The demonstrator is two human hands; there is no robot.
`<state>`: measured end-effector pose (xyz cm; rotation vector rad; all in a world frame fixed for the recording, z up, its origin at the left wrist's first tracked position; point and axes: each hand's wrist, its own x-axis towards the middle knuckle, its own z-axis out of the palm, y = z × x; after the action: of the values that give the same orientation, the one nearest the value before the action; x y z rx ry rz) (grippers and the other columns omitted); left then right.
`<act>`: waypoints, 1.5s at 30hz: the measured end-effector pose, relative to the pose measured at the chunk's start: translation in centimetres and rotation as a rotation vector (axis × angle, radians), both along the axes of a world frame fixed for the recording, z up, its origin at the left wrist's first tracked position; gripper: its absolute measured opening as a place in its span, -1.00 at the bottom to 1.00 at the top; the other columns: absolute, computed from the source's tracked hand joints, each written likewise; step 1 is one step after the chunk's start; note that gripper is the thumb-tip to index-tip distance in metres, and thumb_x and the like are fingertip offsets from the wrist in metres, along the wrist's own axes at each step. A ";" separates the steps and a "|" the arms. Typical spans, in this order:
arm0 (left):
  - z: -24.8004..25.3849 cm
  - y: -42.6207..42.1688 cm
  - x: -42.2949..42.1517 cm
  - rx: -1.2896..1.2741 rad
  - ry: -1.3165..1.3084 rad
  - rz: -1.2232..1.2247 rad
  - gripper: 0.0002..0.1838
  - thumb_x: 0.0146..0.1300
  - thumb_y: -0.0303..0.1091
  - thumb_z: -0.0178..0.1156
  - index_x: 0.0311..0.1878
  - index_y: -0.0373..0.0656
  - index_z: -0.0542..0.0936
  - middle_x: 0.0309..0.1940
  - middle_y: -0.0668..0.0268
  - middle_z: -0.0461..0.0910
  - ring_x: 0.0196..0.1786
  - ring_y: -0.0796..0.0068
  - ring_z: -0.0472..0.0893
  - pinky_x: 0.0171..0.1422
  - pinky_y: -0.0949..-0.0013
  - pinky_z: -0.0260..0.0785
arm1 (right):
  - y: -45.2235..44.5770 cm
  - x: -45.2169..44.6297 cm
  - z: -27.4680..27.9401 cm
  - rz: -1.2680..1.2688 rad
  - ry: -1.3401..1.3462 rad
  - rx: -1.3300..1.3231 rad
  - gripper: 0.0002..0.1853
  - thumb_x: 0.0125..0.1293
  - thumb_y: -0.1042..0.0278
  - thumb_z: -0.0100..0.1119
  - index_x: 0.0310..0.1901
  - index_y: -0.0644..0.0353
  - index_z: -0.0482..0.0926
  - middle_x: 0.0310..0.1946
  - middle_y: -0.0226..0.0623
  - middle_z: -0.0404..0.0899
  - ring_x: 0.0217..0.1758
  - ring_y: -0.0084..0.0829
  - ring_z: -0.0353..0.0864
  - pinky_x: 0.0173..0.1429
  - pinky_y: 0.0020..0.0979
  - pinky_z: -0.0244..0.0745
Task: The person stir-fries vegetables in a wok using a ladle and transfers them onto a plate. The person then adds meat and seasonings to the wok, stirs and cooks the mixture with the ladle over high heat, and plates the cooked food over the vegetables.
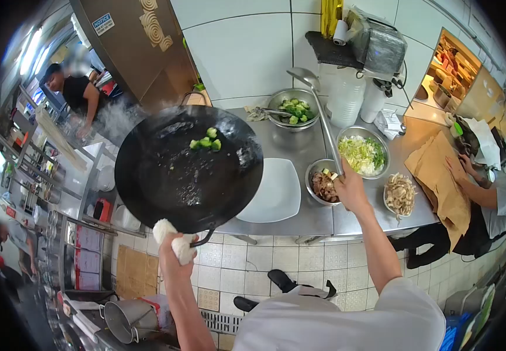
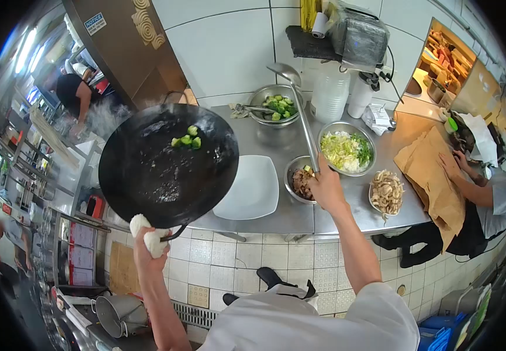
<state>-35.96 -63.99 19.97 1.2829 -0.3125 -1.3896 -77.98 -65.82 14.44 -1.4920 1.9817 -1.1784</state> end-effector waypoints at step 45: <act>1.3 29.2 7.3 0.044 0.283 0.720 -0.69 0.02 -0.39 0.12 -0.12 -0.14 0.40 -0.38 0.16 0.58 -0.37 0.16 0.66 -0.60 0.26 0.36 | 12.3 20.0 -3.7 0.895 -0.795 0.739 -0.56 0.15 0.67 0.01 0.11 0.25 0.30 -0.71 -0.39 0.34 -0.82 -0.60 0.29 -0.75 -0.51 0.18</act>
<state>-28.69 -34.78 21.26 1.0597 0.3512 -0.9315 -57.97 -53.48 10.75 -1.0374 0.8518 -0.4223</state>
